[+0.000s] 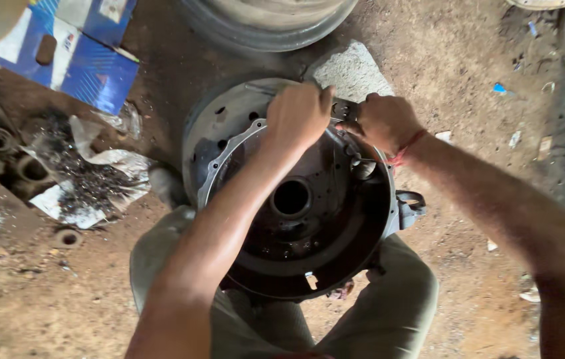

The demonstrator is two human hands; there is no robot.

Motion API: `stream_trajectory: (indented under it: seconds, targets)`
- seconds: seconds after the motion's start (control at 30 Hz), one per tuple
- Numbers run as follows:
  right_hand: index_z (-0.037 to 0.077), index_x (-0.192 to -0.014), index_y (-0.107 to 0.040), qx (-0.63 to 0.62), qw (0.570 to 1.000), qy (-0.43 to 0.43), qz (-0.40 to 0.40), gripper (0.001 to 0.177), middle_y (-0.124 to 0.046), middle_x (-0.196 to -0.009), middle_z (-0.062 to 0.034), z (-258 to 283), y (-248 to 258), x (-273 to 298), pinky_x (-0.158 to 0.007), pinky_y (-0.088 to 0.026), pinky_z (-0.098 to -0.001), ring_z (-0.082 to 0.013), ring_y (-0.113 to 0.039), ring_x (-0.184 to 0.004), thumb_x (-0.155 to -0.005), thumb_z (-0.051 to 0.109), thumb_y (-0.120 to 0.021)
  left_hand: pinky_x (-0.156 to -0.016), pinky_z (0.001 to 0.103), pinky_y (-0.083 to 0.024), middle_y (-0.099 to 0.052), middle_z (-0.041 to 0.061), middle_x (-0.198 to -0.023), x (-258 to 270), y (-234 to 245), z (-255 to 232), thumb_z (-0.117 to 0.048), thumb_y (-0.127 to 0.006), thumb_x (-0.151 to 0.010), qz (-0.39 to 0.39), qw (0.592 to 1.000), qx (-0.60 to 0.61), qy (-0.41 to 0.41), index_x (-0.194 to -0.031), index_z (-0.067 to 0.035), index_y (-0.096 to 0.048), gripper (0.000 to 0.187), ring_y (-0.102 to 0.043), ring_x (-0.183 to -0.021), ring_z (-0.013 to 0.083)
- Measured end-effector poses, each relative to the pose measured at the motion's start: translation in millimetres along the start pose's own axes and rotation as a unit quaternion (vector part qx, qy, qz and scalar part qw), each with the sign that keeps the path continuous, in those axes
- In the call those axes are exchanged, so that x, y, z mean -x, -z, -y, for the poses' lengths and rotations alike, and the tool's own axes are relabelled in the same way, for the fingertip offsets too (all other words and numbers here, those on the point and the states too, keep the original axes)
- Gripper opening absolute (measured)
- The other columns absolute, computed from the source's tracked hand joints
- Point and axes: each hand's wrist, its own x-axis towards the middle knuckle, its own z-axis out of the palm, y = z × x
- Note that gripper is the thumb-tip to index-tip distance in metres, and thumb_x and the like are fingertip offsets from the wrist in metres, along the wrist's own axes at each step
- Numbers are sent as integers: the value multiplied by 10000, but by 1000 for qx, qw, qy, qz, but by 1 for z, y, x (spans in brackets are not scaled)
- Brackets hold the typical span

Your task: The person works on a large circular metal component, likely a brake drum, using a metal rod and a flat tool to scrape and adjust internal parts. They walk around the cluttered workshop to retrieve a tool and return to continue the repair.

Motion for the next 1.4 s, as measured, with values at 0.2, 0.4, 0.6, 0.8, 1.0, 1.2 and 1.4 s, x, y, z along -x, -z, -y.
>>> stream_trajectory:
  seconds: [0.2, 0.4, 0.6, 0.8, 1.0, 1.2, 1.4]
  targets:
    - [98, -799, -774, -172, 984, -40, -22, 729, -695, -723, -146, 13, -25, 10, -682, -549, -492, -332, -704, -732, -900, 774, -519, -698, 492, -602, -752, 188, -877, -35, -13, 2, -289, -735, -875, -3, 987, -145, -73, -863, -95, -746, 195, -749, -826, 390]
    - [15, -835, -755, -496, 861, -93, -64, 567, -746, -739, -187, 54, -60, 17, -610, -589, -441, -292, -733, -650, -962, 555, -639, -711, 546, -552, -739, 210, -880, -39, -26, 2, -216, -772, -812, -58, 981, -76, -168, -1152, -18, -547, 453, -733, -849, 428]
    - [65, -962, -788, -639, 760, -94, -75, 298, -794, -799, -101, 76, -50, 35, -616, -663, -365, -197, -767, -625, -1036, 302, -623, -782, 583, -501, -731, 231, -990, -40, -53, -10, -125, -645, -904, 25, 998, 39, -38, -1392, -66, -480, 519, -692, -925, 453]
    - [165, -1439, -633, -52, 918, 102, -381, 793, -470, -1526, -190, 1, 4, 8, -1039, -505, -544, -365, -410, -1386, -747, 525, -770, -747, 543, -553, -684, 259, -1093, 3, -73, 13, -210, -539, -1061, -178, 979, -13, -103, -1241, -34, -596, 257, -691, -912, 439]
    - [148, -1128, -715, 38, 989, 83, -117, 575, -708, -1146, -110, -17, 3, -21, -927, -594, -415, -267, -683, -1121, -841, 637, -624, -705, 483, -582, -715, 176, -952, -18, -44, 26, -298, -469, -1109, 23, 962, -146, -230, -1216, -34, -636, 331, -727, -845, 346]
    - [5, -839, -701, -506, 859, -57, 44, 601, -757, -718, -122, 52, -43, 4, -640, -597, -335, -194, -756, -577, -982, 569, -553, -1002, 621, -429, -734, 212, -1096, -64, -20, 23, -570, -489, -1037, -229, 872, -322, -290, -1142, -34, -606, 558, -685, -1111, 364]
    - [-95, -1006, -728, -741, 650, -107, -130, 261, -789, -821, -227, 138, -91, 1, -677, -586, -464, -323, -751, -776, -971, 137, -614, -996, 464, -453, -693, 243, -1240, -52, -69, -19, -576, -403, -1029, -294, 928, -212, -89, -1314, -11, -545, 648, -665, -1151, 363]
